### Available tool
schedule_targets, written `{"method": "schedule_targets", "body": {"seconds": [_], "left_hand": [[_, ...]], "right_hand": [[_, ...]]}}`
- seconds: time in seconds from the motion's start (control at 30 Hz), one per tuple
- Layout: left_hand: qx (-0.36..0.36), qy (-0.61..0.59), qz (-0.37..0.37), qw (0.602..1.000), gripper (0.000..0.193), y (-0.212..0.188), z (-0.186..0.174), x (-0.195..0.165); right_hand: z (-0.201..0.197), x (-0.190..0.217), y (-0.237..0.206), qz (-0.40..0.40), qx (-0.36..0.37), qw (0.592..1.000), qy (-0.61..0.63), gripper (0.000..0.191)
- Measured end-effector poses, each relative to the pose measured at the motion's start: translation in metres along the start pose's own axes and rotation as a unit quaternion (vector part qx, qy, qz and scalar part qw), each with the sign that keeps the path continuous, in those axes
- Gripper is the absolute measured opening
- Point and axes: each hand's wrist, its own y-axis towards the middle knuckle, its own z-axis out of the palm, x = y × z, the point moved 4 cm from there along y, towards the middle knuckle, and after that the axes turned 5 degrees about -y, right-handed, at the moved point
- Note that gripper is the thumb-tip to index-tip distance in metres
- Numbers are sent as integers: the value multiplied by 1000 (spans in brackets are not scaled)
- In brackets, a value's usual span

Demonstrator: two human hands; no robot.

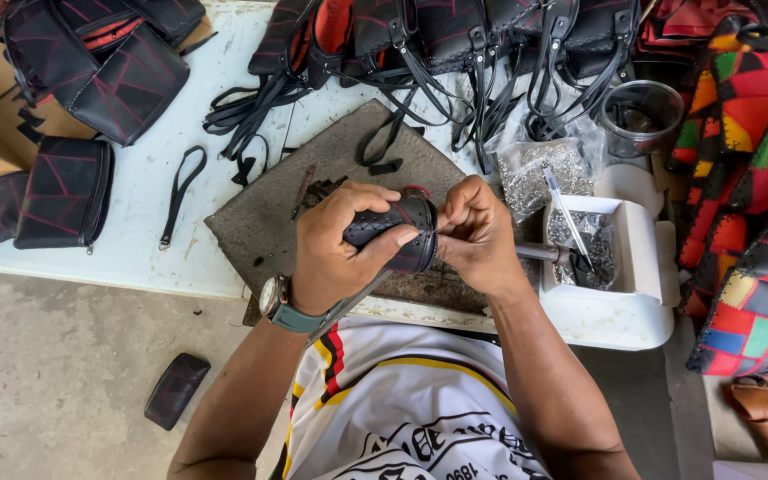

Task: The person attaches a strap and metal hardware to a small black zippered pouch, pressing and hammering rivets on a work board, then checks the zipper and sets the finished pouch aside before picking up the next pouch and repeating the same steps.

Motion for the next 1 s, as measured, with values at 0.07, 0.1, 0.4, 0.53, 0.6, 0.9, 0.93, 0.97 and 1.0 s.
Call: {"method": "schedule_targets", "body": {"seconds": [0.07, 0.1, 0.4, 0.53, 0.6, 0.9, 0.93, 0.97, 1.0], "left_hand": [[-3, -4, 2, 1000, 35, 0, -1, 1], [-7, -6, 7, 1000, 35, 0, -1, 1], [-13, 9, 1, 1000, 35, -8, -2, 6], [-19, -7, -52, 998, 30, -15, -20, 14], [-12, -20, -69, 997, 26, -17, -25, 18], [-67, -28, -129, 989, 26, -29, -19, 26], [-76, -15, -151, 986, 29, -32, -19, 28], [-86, -48, -166, 981, 32, -34, -19, 30], [-96, -82, -179, 976, 35, -35, -17, 32]], "right_hand": [[-2, 3, 0, 2, 20, 999, 32, 42], [-4, 3, -1, 22, 17, 998, 53, 41], [3, 31, -11, 44, 7, 998, -50, 31], [-81, 100, 17, -53, -119, 824, -551, 14], [-123, 109, 40, -29, -72, 731, -678, 9], [-159, 37, 69, 237, 61, 539, -806, 18], [-159, 36, 68, 252, 69, 530, -807, 18], [-159, 35, 66, 270, 77, 521, -806, 18], [-159, 36, 64, 288, 84, 511, -805, 19]]}}
